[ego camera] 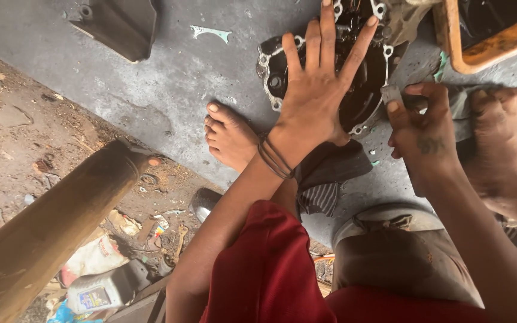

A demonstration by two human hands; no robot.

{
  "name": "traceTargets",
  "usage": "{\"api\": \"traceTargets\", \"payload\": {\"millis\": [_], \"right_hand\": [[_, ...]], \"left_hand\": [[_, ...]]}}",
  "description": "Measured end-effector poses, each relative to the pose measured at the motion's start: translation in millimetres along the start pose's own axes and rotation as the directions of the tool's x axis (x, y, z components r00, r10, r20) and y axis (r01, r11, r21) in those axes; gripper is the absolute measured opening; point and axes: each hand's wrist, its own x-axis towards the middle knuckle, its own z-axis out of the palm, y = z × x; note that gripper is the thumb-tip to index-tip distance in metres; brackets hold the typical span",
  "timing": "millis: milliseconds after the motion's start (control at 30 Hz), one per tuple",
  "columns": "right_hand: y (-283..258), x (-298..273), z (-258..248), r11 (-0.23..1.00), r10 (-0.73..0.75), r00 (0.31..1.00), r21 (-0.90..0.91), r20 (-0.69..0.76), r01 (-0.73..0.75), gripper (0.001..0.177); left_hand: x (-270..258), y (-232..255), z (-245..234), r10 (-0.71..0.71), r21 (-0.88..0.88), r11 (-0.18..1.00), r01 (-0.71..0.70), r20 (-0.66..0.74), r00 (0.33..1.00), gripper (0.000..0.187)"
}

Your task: Scraping and cleaning the gasket surface of a motorcycle engine casing.

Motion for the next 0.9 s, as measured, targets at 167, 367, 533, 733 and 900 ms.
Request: {"api": "traceTargets", "payload": {"millis": [167,367,533,733,900], "right_hand": [[2.4,7.3,0.5,0.999,-0.032,0.999,0.018,-0.020,0.032,0.039],[-15.4,13.7,9.1,0.993,-0.111,0.993,-0.040,-0.036,0.110,0.038],[15.9,23.2,-1.8,1.000,-0.008,1.000,0.006,0.012,0.008,0.037],[6.2,18.6,-7.4,0.994,-0.021,1.000,0.106,0.015,0.020,0.035],[-6.1,17.1,-10.5,0.997,-0.073,0.996,-0.036,0.054,0.075,0.032]], "left_hand": [[1.2,-0.2,-5.5,-0.017,-0.060,0.998,0.017,0.010,1.000,0.167],[0.3,-3.4,-8.2,-0.011,-0.044,0.999,0.013,0.036,0.999,0.170],[4.0,-0.9,-7.1,0.000,-0.001,1.000,0.000,0.014,1.000,0.170],[4.9,-0.4,3.2,0.005,-0.027,1.000,-0.006,-0.040,0.999,0.172],[1.5,-1.0,-1.5,-0.009,0.029,1.000,0.009,-0.005,1.000,0.170]]}}
